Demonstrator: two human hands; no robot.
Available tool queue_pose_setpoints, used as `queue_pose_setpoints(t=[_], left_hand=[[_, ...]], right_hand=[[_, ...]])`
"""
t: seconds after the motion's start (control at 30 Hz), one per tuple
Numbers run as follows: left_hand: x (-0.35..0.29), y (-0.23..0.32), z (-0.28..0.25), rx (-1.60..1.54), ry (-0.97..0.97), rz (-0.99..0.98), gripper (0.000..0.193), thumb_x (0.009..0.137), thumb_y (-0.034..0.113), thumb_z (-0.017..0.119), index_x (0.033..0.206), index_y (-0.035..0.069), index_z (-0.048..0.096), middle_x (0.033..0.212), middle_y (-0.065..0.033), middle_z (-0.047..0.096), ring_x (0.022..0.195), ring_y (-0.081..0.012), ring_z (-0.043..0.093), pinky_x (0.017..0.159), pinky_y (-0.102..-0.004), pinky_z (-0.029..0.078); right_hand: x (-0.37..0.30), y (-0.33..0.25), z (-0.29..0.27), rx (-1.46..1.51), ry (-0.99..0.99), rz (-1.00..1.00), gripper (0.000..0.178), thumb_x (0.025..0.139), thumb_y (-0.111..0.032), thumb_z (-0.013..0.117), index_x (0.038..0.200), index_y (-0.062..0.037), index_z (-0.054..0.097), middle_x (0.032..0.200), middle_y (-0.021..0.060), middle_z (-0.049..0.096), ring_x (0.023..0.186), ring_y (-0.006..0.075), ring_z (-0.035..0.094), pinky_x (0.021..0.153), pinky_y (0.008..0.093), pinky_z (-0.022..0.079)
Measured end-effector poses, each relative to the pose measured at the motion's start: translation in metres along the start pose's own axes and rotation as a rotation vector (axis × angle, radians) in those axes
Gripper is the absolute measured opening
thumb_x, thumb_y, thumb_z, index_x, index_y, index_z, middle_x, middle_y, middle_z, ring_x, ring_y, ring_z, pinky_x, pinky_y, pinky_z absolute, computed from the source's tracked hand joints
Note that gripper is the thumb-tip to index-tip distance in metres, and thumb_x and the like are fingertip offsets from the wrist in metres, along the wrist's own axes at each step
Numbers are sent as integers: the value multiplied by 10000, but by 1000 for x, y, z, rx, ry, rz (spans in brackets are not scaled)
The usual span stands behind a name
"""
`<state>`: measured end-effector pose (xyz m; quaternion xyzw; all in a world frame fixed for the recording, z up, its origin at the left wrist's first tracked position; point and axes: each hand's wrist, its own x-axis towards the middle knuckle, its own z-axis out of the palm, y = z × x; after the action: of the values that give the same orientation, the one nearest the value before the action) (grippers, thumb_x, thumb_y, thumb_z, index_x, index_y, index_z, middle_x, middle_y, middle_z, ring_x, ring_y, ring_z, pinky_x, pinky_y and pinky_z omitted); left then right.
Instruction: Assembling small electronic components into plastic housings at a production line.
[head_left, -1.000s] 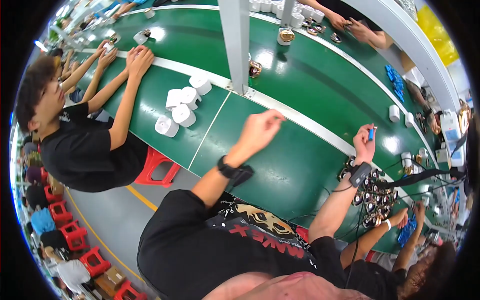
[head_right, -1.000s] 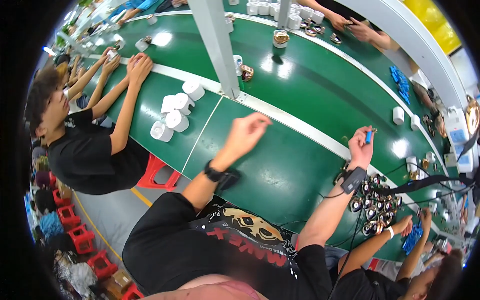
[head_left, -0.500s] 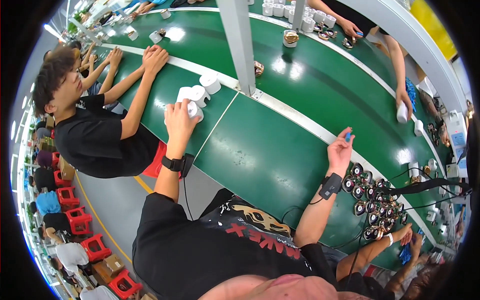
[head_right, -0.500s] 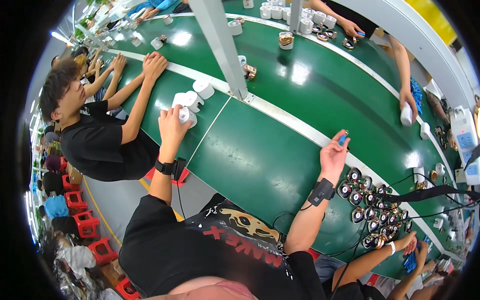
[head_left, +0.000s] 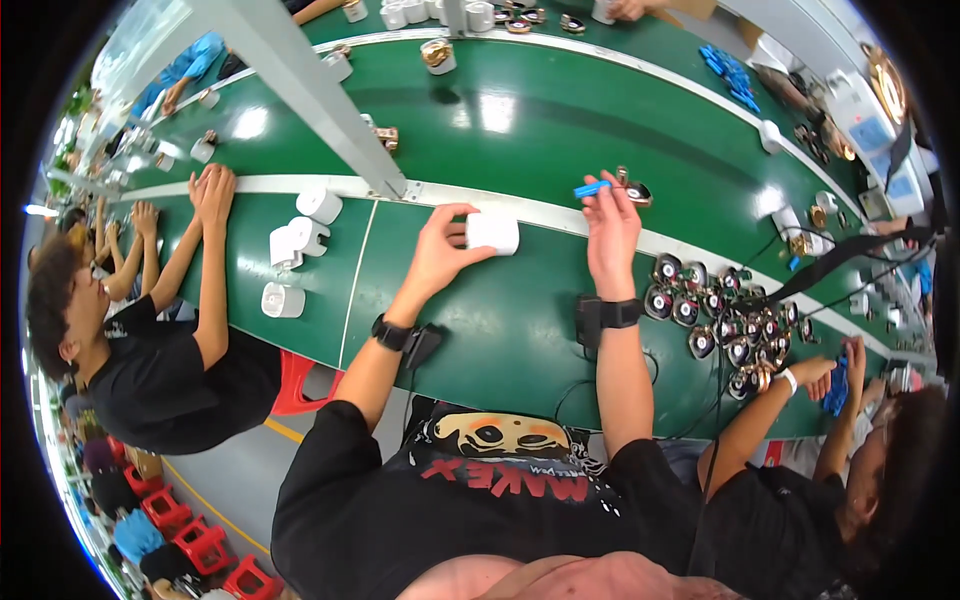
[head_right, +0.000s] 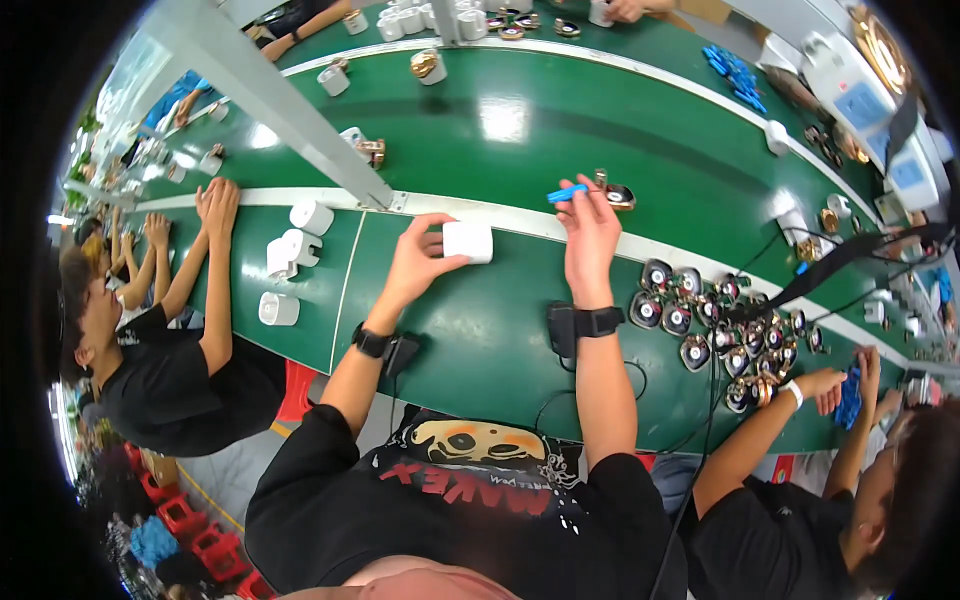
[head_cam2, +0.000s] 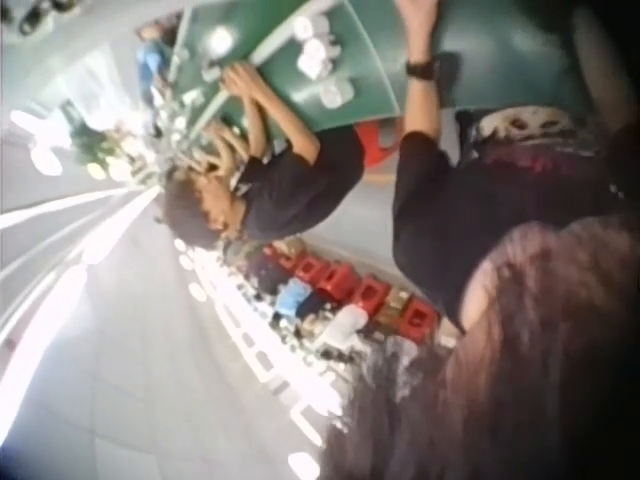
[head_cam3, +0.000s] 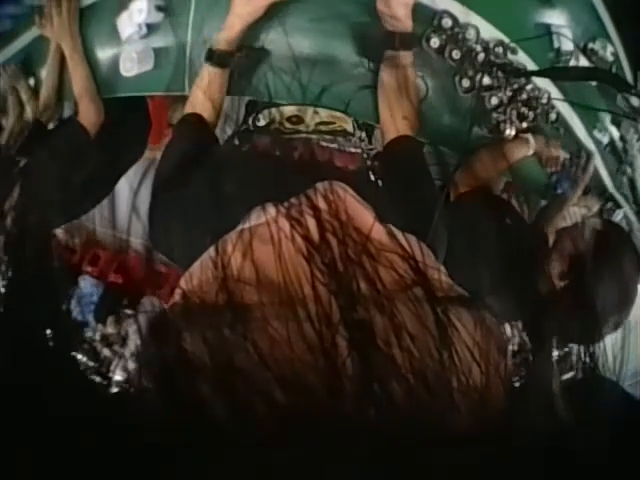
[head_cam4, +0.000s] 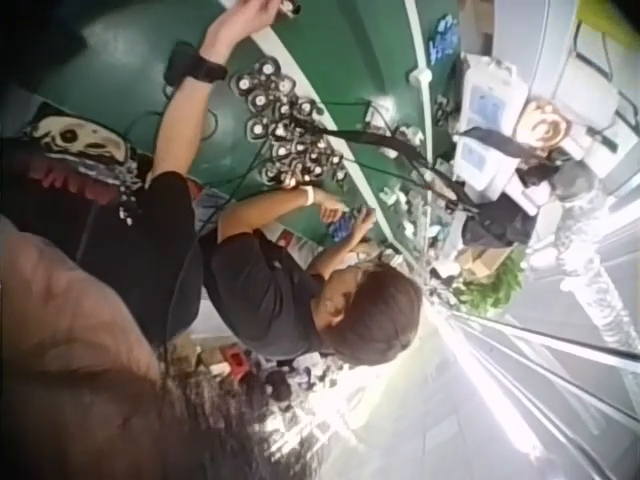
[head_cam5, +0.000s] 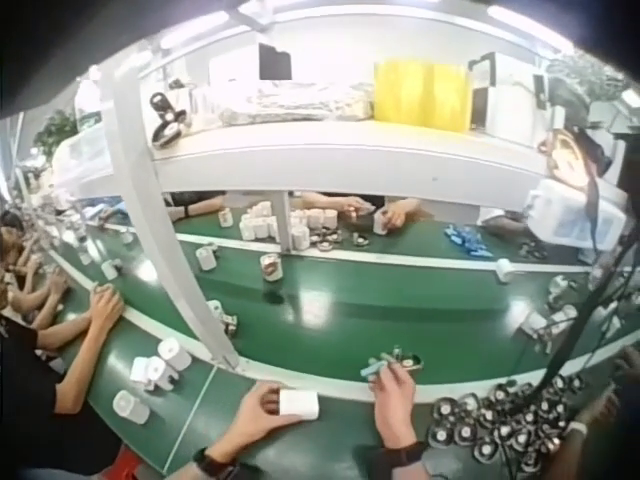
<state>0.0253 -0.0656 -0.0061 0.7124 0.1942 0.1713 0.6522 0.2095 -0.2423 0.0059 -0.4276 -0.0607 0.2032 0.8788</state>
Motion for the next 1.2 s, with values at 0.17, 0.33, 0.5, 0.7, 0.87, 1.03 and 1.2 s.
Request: queue_pose_setpoints(t=[0.17, 0.33, 0.5, 0.7, 0.87, 1.03, 1.2], left_hand=[[38, -9, 58, -118, -81, 68, 798, 678, -57, 786, 1347, 90, 377, 1271, -142, 480, 1158, -259, 580, 917, -340, 539], [55, -16, 80, 38, -156, 199, 860, 660, -56, 764, 1378, 97, 317, 1266, -123, 430, 1163, -246, 553, 905, -338, 539], [59, 21, 91, 209, -252, 220, 883, 631, -37, 763, 1410, 92, 368, 1214, -126, 445, 1083, -230, 578, 902, -348, 535], [72, 4, 98, 53, -359, 248, 836, 654, -28, 674, 1434, 119, 413, 1201, -121, 473, 1043, -228, 588, 933, -358, 505], [75, -9, 103, -16, -391, 317, 826, 673, -7, 574, 1463, 105, 358, 1187, -131, 507, 1076, -249, 570, 989, -360, 455], [66, -2, 108, 64, -427, 360, 847, 663, 8, 538, 1475, 77, 306, 1235, -128, 493, 1164, -238, 525, 1046, -354, 398], [65, 7, 109, 18, -436, 278, 878, 664, 2, 551, 1484, 67, 245, 1238, -154, 505, 1195, -262, 526, 1061, -378, 395]], right_hand=[[-6, 12, -29, -335, 20, -83, 289, 980, -86, 587, 1232, 55, 590, 1088, 155, 693, 760, 121, 644, 666, 247, 538], [1, 21, -39, -290, 69, -119, 274, 976, -61, 575, 1222, 60, 591, 1066, 150, 693, 746, 123, 641, 644, 256, 537], [3, 22, -41, -304, 109, -216, 260, 977, -54, 568, 1211, 56, 594, 1048, 137, 693, 756, 112, 632, 667, 248, 535], [10, 14, -28, -269, 135, -332, 254, 990, -69, 551, 1216, 34, 602, 1044, 105, 690, 764, 78, 601, 696, 228, 516], [3, 18, -30, -410, 134, -394, 254, 975, -52, 564, 1211, 30, 611, 1026, 88, 695, 797, 90, 618, 698, 239, 513], [2, 19, -28, -438, 130, -452, 253, 965, -46, 574, 1207, 8, 623, 975, 75, 705, 814, 98, 630, 730, 262, 524], [-4, 21, -27, -567, 84, -581, 245, 942, -18, 579, 1182, 3, 625, 931, 120, 714, 809, 157, 677, 720, 299, 544]])
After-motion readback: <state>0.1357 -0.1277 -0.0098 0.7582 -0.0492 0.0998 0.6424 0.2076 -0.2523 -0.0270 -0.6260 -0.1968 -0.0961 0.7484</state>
